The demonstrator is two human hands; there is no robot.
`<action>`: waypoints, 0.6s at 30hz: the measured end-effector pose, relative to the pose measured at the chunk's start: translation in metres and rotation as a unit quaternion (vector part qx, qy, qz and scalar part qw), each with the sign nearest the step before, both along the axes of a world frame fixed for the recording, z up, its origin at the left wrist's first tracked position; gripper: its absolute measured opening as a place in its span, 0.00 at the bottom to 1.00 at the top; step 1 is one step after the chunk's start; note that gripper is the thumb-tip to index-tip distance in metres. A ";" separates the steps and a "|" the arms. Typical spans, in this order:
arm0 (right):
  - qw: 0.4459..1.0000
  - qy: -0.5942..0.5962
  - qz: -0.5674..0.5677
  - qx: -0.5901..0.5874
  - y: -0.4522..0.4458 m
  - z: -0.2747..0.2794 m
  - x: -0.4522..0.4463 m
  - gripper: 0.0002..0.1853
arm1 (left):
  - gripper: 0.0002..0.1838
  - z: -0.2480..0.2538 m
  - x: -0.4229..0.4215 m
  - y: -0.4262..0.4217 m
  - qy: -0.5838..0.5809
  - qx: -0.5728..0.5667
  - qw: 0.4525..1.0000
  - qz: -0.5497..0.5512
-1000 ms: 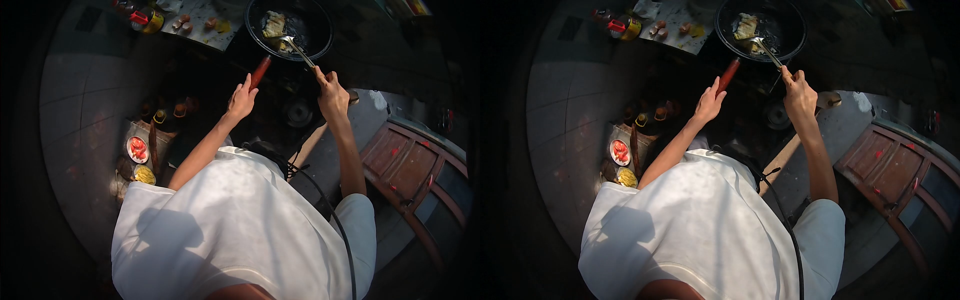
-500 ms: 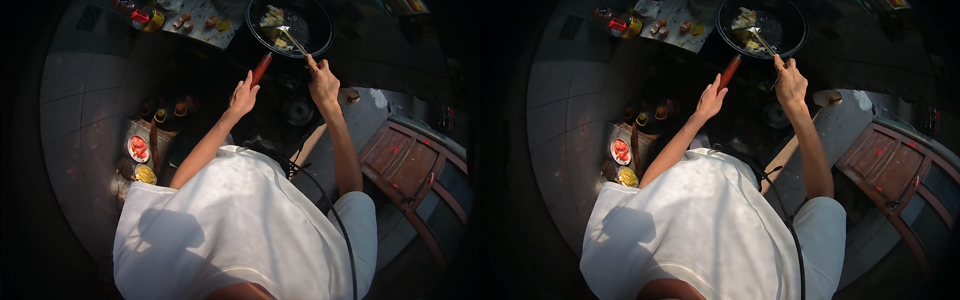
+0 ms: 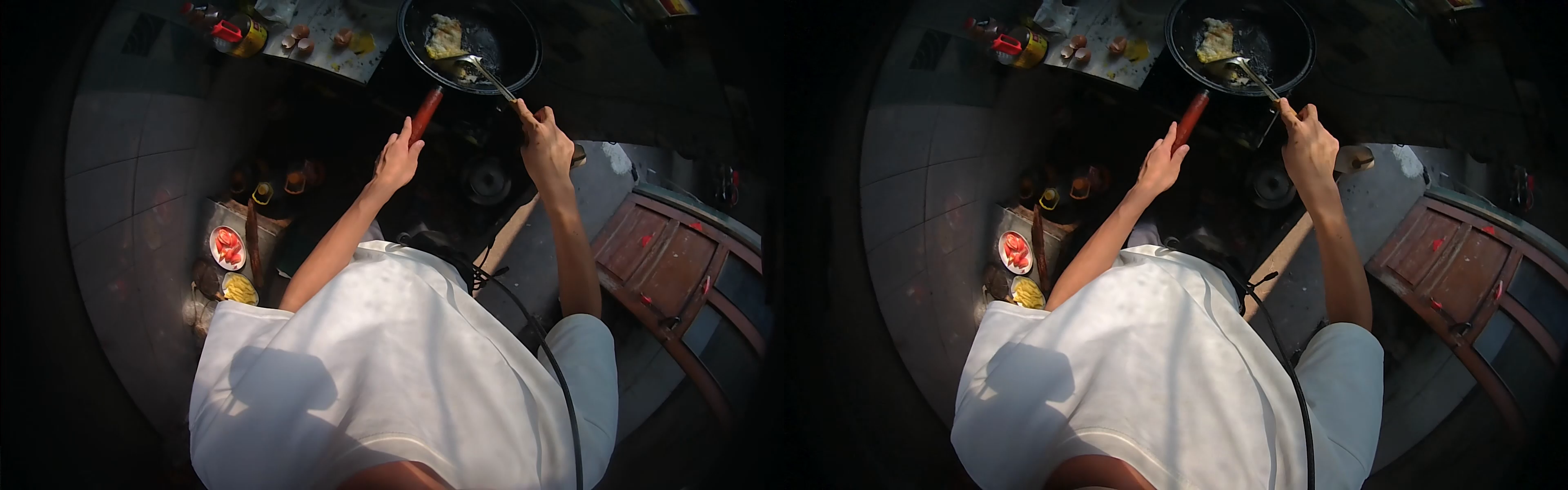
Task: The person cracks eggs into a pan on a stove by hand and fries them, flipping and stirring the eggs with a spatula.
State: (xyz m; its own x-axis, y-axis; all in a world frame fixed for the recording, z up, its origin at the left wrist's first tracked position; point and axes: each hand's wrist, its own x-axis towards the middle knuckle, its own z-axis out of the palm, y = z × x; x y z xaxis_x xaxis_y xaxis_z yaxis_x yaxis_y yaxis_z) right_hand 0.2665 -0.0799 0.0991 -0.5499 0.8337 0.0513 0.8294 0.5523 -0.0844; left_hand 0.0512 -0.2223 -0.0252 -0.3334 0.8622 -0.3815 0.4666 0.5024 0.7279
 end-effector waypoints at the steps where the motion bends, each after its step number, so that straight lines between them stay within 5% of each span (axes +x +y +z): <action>1: 1.000 0.001 0.000 0.000 0.002 -0.002 0.002 0.24 | 0.33 -0.001 0.000 0.000 0.000 0.001 1.000 0.002; 5: 0.990 0.006 -0.120 -0.074 0.024 -0.018 0.005 0.21 | 0.33 -0.006 0.003 0.001 -0.005 0.009 1.000 0.002; 9: 0.949 0.187 -0.142 -0.210 0.067 -0.056 0.012 0.22 | 0.33 -0.004 0.002 0.001 0.004 0.011 1.000 -0.001; 12: 0.844 0.271 -0.221 -0.407 0.080 -0.053 0.010 0.23 | 0.33 -0.005 0.002 0.001 0.003 0.005 1.000 -0.006; 18: 0.792 0.266 -0.211 -0.508 0.076 -0.050 0.013 0.23 | 0.33 -0.004 0.004 0.001 -0.006 0.003 1.000 0.006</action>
